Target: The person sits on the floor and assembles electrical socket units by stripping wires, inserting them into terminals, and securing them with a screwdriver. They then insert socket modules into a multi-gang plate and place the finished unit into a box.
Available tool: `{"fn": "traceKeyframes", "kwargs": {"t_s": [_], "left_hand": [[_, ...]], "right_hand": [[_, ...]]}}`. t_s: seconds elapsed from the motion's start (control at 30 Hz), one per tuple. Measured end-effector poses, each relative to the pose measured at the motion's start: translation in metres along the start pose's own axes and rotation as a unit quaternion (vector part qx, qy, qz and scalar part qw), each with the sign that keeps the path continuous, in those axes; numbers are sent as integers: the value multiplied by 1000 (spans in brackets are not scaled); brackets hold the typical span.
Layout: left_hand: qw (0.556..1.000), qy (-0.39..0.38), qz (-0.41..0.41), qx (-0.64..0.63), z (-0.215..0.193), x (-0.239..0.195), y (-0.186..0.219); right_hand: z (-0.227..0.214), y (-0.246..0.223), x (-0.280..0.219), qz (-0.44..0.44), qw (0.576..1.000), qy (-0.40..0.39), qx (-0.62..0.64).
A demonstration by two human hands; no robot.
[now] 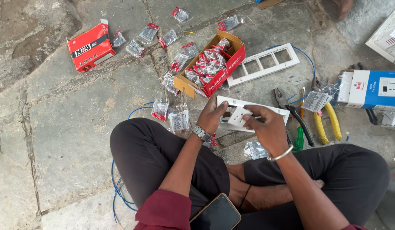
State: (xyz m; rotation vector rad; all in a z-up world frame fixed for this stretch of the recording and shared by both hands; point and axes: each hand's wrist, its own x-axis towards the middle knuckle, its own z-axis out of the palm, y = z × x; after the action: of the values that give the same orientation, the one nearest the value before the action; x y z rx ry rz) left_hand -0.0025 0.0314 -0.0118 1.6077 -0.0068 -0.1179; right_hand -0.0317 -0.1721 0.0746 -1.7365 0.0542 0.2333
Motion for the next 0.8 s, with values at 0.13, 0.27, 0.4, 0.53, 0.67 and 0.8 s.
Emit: {"fn": "traceKeyframes", "kwargs": {"t_s": [0.13,0.27,0.4,0.53,0.67,0.8], "left_hand": [[999,-8,21,-46,2,0,8],[994,-30,-1,-108,9,-1,14],[998,-30,-1,-47,12,-4,20],[998,-33,7,-50,12,-5,24],[996,-33,1,-77,17,-5,31],[997,-31,1,-64,18,-9,36]], "right_hand": [[4,-1,5,-12,999,30,31],[10,4,3,-3,1000,-6,8],[8,5,5,12,1000,11,25],[-2,2,8,11,999,4,48],[-1,-5,6,22,1000,13,15],[3,-10,2,12,999,49,6]]}}
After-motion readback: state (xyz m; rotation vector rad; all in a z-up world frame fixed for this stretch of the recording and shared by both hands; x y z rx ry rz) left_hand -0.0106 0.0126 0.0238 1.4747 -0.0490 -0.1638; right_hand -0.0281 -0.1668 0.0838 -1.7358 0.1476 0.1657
